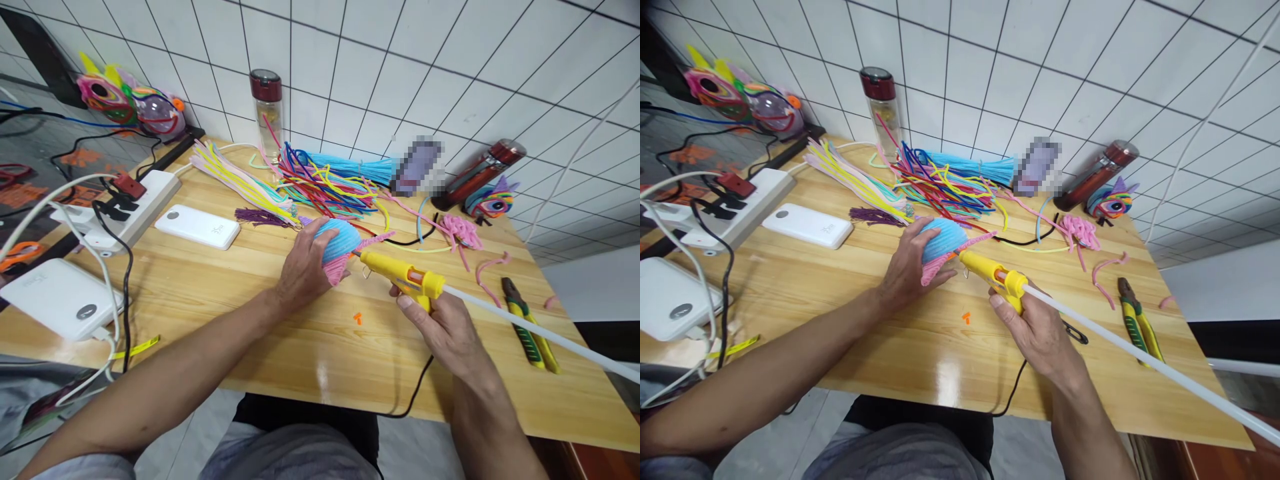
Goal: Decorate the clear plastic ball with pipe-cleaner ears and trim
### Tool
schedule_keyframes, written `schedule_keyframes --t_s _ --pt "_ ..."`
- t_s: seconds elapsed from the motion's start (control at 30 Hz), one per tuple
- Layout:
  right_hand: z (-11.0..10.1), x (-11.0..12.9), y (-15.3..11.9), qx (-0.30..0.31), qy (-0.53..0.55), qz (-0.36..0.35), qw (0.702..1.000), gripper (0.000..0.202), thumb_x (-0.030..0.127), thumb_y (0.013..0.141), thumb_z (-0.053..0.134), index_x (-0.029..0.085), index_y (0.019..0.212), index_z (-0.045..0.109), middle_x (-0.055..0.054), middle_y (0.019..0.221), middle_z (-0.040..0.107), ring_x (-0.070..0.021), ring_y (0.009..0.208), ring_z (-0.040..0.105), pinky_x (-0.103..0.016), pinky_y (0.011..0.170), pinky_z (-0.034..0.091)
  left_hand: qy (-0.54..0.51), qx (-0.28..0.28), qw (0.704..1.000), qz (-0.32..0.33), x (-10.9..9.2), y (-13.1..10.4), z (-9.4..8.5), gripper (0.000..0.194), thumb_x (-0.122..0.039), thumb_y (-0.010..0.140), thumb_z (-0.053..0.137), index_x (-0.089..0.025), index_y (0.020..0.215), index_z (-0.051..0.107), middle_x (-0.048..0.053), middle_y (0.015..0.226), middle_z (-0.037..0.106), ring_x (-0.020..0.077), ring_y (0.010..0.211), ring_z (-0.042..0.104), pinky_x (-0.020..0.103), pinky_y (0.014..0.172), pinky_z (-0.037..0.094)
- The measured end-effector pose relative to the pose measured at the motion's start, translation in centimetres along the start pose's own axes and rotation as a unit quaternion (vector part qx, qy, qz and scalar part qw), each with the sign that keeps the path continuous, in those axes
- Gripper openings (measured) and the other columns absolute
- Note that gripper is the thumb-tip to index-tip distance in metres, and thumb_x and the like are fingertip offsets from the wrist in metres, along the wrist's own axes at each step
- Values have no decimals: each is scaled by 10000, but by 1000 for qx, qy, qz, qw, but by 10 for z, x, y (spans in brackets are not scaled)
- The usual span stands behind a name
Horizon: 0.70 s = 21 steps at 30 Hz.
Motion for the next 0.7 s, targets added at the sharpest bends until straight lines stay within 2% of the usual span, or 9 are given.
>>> schedule_keyframes --t_s 0.13,0.33,0.7 --pt "-1 0 0 -2 -12 -2 1000 317 534 1038 614 252 1036 758 -64 1000 808 -267 898 760 -417 876 616 3 10 1000 -14 2 -1 2 861 -439 859 873 -264 1511 338 236 1564 496 399 1496 509 646 1206 474" --pt "0 2 0 -2 -7 -14 1000 293 507 1041 625 244 1011 753 -60 1004 805 -252 893 759 -377 843 606 5 1 1000 -2 0 -1 1 894 -436 838 893 -254 1511 334 241 1553 496 399 1486 514 632 1206 480" --pt "1 1 -1 -1 -20 -15 1000 277 475 1047 621 231 1053 752 -55 990 802 -253 891 758 -375 834 595 -2 8 1000 -15 2 -1 3 861 -452 847 879 -249 1497 352 240 1558 504 394 1493 511 624 1211 469"
Point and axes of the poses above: each hand's wrist, its own y-axis towards the middle knuckle, its own z-axis out of the palm, x = y × z, the point moved 8 cm from there along y, towards the middle knuckle
